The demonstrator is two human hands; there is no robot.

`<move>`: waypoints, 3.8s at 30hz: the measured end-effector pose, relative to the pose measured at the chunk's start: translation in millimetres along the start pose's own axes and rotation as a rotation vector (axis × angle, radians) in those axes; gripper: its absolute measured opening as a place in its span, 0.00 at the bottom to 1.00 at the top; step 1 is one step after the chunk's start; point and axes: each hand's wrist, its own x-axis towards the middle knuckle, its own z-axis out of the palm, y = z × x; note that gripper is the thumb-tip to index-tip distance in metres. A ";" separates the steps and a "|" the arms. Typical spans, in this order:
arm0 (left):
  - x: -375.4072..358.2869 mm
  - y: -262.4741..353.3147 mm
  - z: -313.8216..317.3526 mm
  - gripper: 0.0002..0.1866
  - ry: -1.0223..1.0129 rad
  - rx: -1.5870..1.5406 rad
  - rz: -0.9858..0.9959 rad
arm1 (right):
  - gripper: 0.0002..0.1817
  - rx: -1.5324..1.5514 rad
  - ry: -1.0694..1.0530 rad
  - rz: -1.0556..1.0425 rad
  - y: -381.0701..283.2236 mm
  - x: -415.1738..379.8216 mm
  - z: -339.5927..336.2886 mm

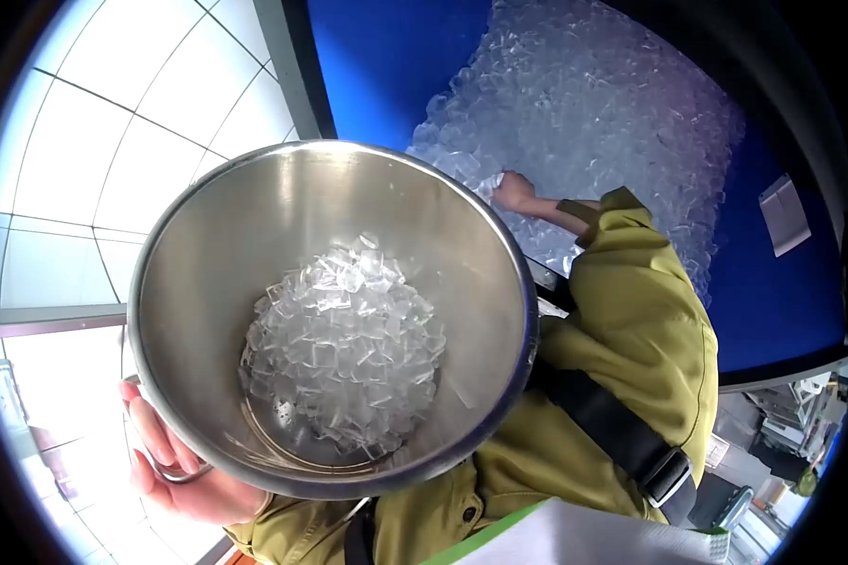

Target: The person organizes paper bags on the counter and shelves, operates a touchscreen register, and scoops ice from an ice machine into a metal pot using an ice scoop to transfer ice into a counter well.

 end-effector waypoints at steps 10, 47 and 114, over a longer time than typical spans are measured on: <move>0.5 4.4 -9.6 0.20 -0.083 0.038 -0.008 | 0.17 -0.246 0.231 -0.347 -64.9 -84.2 -150.1; -11.7 16.7 -20.8 0.12 -0.073 0.029 0.008 | 0.13 -0.195 0.323 -0.432 -61.1 -97.9 -144.3; -15.7 9.1 -33.4 0.19 0.010 -0.039 0.059 | 0.17 -0.066 0.423 -0.238 -9.1 -19.6 -42.8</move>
